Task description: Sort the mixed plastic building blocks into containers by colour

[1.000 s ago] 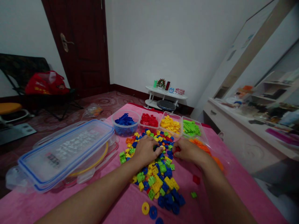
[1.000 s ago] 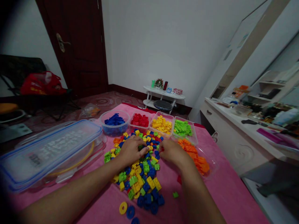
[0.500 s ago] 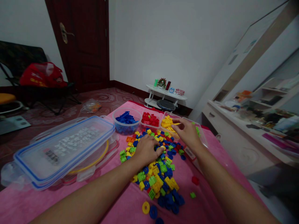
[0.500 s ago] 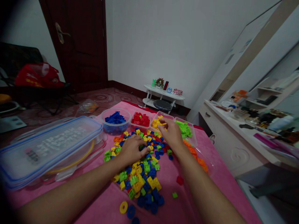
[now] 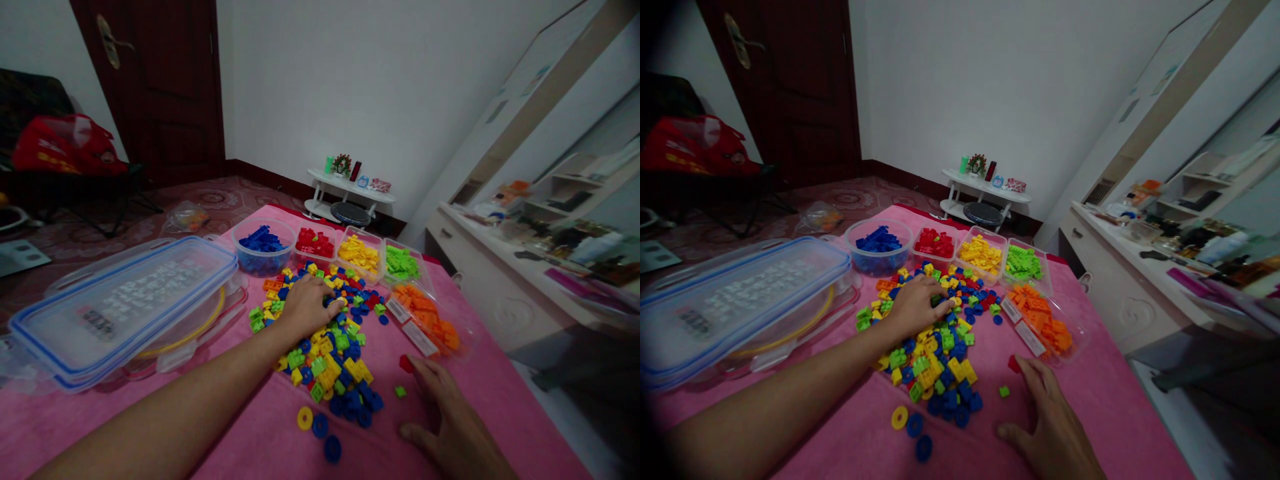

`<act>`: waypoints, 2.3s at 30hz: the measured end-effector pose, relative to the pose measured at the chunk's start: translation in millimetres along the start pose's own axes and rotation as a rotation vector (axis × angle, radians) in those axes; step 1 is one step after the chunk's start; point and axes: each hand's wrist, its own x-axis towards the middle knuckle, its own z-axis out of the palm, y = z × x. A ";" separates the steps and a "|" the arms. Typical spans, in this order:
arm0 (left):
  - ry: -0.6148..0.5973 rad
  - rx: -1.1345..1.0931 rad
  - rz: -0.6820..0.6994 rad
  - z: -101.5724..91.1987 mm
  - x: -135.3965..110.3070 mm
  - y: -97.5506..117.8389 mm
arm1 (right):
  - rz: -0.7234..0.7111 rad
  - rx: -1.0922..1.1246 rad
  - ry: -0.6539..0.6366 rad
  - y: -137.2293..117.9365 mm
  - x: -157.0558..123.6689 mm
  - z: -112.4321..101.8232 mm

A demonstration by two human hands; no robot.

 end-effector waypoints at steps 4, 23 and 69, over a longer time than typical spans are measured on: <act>0.009 0.008 0.008 0.2 0.4 0.1 | -0.032 0.157 -0.043 -21.0 26.7 10.6; -0.133 -0.783 -0.099 -2.5 22.7 -20.7 | -1.007 -0.225 0.122 -130.7 24.6 40.6; -0.303 0.014 -0.047 -88.7 21.5 -31.0 | -0.395 0.034 0.078 -141.3 124.7 4.7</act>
